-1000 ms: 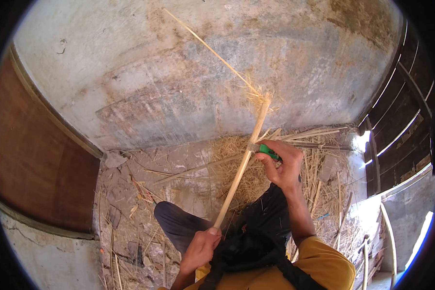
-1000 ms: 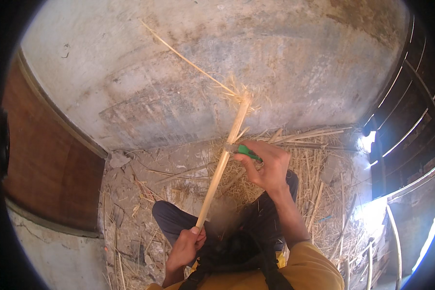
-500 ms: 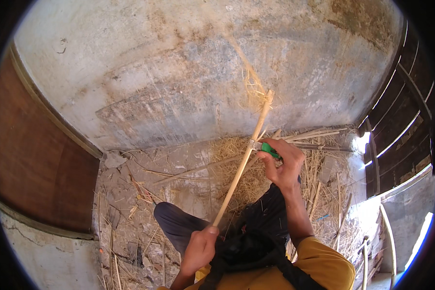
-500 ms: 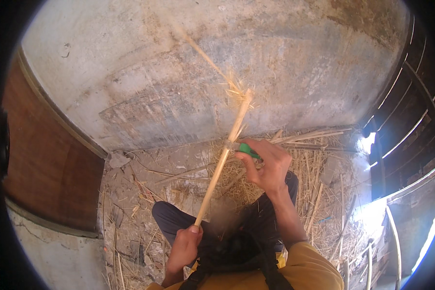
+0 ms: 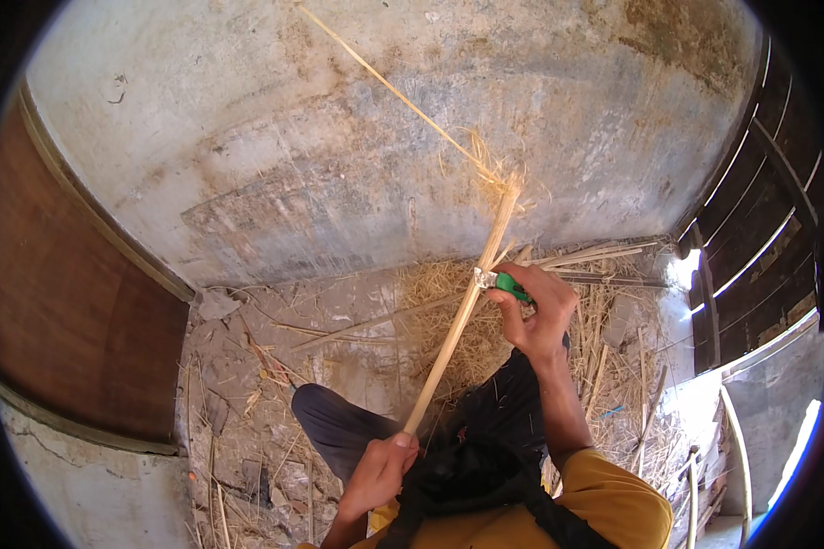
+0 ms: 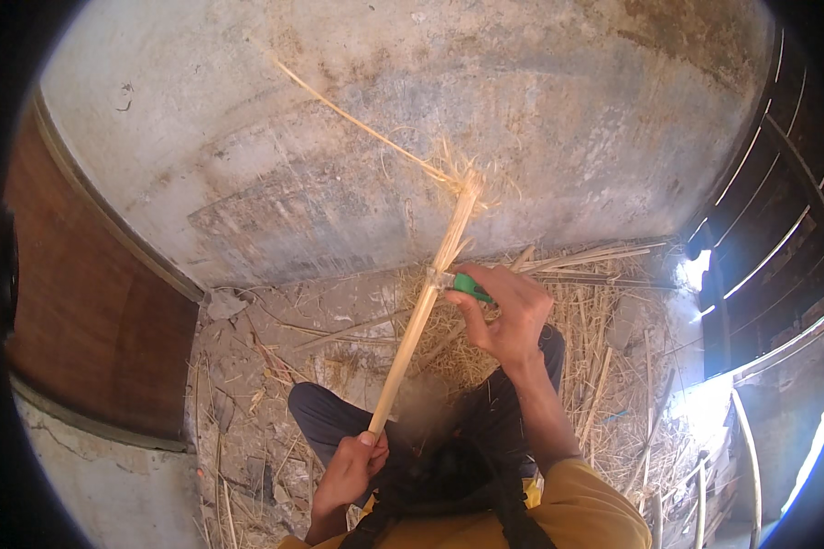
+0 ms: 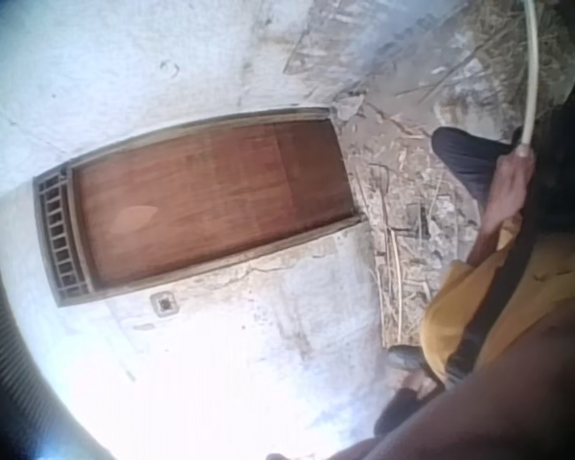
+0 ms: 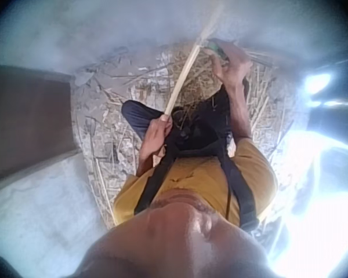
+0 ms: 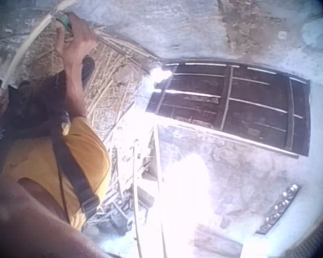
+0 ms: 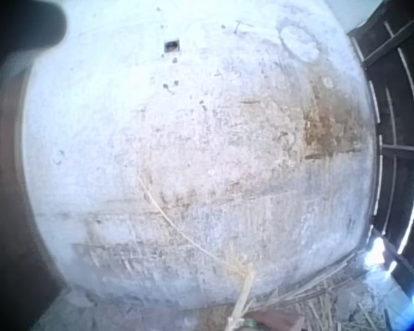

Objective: The person uses a knife to shave thin strips from a length of bamboo, creating a frayed end.

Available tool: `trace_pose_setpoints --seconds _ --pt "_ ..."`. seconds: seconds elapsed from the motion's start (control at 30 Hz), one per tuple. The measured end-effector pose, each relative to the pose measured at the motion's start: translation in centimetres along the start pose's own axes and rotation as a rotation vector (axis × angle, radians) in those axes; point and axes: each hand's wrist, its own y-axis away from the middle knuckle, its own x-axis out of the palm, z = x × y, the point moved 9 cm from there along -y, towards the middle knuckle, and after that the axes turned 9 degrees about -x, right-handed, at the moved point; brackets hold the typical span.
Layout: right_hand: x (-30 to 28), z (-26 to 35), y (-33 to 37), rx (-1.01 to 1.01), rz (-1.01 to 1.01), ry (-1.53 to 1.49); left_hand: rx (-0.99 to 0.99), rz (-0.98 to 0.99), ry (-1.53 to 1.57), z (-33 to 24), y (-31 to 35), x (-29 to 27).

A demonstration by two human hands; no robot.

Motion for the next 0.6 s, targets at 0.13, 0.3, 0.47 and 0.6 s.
trace_pose_setpoints --seconds 0.13,0.3,0.47,0.6 --pt "-0.4 -1.1 -0.1 0.05 -0.063 -0.052 -0.099 0.057 0.163 1.4 0.2 0.5" --pt "0.0 -0.7 -0.3 0.051 -0.019 -0.018 -0.135 0.055 0.162 1.6 0.4 0.1" --pt "0.0 -1.1 0.1 0.06 -0.092 0.028 0.061 -0.123 -0.192 -0.3 0.8 -0.9" --pt "-2.9 -12.6 2.1 0.565 -0.185 0.243 0.017 -0.153 -0.352 -1.2 1.7 -0.2"
